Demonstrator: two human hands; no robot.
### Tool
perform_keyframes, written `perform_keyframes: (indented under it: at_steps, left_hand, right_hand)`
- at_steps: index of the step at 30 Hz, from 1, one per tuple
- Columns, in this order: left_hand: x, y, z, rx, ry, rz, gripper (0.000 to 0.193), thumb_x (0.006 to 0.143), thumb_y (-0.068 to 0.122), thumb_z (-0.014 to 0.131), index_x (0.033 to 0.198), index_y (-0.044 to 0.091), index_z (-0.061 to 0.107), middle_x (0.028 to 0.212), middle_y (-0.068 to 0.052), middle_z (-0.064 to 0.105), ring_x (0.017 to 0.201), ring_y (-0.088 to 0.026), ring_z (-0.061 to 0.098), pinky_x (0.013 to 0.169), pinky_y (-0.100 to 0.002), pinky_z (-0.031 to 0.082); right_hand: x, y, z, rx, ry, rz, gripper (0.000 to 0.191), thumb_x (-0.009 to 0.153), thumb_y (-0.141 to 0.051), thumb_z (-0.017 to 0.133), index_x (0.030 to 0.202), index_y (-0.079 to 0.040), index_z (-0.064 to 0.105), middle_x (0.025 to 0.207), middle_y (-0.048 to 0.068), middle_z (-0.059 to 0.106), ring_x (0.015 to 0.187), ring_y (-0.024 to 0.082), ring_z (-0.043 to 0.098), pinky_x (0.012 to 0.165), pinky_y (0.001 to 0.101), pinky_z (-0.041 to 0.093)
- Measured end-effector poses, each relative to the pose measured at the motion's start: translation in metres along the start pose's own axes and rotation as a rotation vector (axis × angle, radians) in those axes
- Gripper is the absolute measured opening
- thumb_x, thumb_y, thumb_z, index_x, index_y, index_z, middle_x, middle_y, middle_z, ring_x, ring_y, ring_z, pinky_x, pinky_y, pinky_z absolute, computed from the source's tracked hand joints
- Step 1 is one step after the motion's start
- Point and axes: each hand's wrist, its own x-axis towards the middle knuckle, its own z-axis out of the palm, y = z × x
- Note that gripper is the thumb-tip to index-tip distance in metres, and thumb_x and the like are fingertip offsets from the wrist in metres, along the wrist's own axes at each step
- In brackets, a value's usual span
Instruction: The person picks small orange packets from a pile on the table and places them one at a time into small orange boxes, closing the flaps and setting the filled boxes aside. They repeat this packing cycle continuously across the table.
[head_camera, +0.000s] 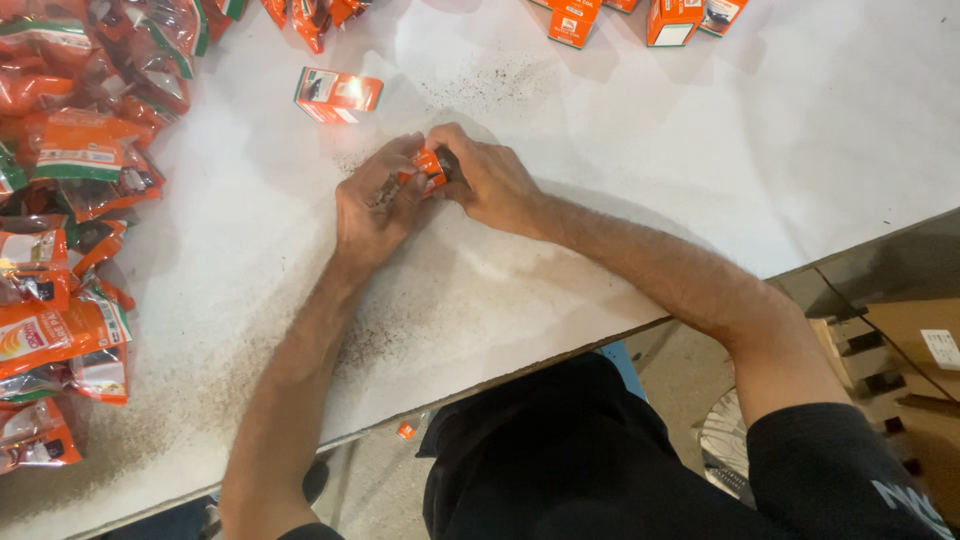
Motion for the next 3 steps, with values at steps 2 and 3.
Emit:
perform_keyframes:
  at_steps: [2,3]
  left_hand:
    - [-0.0015,-0.0071,-0.0007,0.201,-0.016,0.163,0.015,0.101,0.008,0.073,0.113,0.004,0.064,0.143,-0.017,0.065,0.136,-0.038,0.063,0.112,-0.046,0.054]
    - [-0.0036,-0.0108,0.0008,0.298,-0.025,0.243,0.015,0.102,0.007,0.074,0.113,0.005,0.065,0.144,-0.016,0.065,0.14,-0.04,0.06,0.116,-0.048,0.052]
  right_hand:
    - [-0.0048,0.0013,0.0019,-0.034,0.02,-0.066,0.049,0.093,-0.012,0.08,0.127,-0.015,0.045,0.112,0.013,0.072,0.101,0.036,0.071,0.079,0.0449,0.055]
    - [-0.0064,0.0025,0.0026,-0.051,0.054,-0.143,0.049,0.092,-0.01,0.079,0.127,-0.016,0.046,0.117,0.012,0.072,0.103,0.035,0.071,0.08,0.0435,0.057]
